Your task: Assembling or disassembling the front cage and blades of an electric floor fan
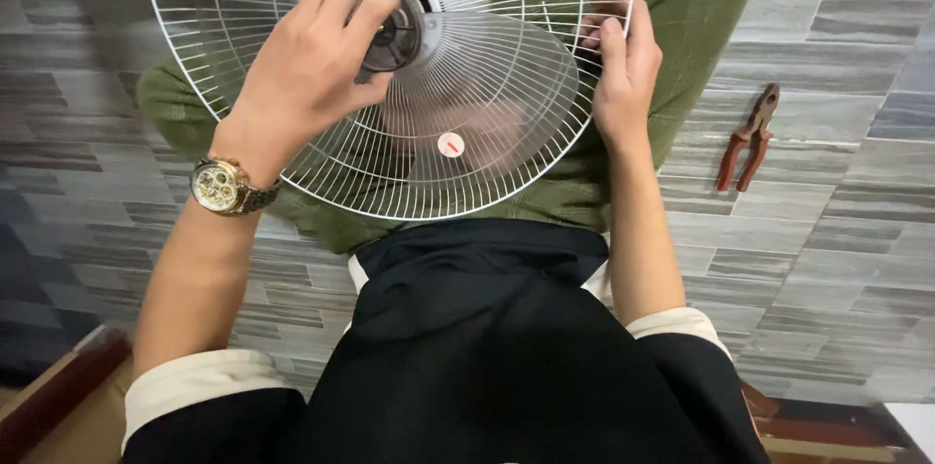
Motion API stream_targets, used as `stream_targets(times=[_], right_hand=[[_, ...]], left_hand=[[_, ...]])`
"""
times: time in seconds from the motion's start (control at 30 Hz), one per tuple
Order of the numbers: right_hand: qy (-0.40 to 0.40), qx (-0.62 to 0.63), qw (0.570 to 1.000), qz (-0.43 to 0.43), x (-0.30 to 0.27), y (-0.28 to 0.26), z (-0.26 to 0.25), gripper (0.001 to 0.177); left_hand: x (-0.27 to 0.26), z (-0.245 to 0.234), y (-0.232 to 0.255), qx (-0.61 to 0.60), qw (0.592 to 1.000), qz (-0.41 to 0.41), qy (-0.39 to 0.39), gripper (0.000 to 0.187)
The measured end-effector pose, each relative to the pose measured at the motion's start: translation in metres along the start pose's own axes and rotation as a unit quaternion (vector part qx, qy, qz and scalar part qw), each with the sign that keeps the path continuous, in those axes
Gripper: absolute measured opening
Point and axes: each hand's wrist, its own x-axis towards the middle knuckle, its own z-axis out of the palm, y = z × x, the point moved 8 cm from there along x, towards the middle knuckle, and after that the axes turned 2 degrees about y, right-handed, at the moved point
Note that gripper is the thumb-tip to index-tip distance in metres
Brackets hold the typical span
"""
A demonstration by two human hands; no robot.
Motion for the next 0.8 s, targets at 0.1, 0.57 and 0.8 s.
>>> stream_targets(times=[0.1,0.57,0.8], right_hand=[[0.006,0.017,1.0,0.0,-0.001,0.003,-0.001,0.028],[0.008,0.026,1.0,-0.013,-0.001,-0.004,0.0,0.028],[0.013,0.029,0.999,-0.004,0.0,-0.005,0.0,0.029]], left_hand=[[0.001,0.001,0.0,-0.022,1.0,-0.002,-0.001,0.053],[-0.006,0.012,-0.006,-0.061,0.996,-0.052,0.032,0.05],[-0.003,0.01,-0.002,-0.06,0.997,-0.056,0.003,0.047]])
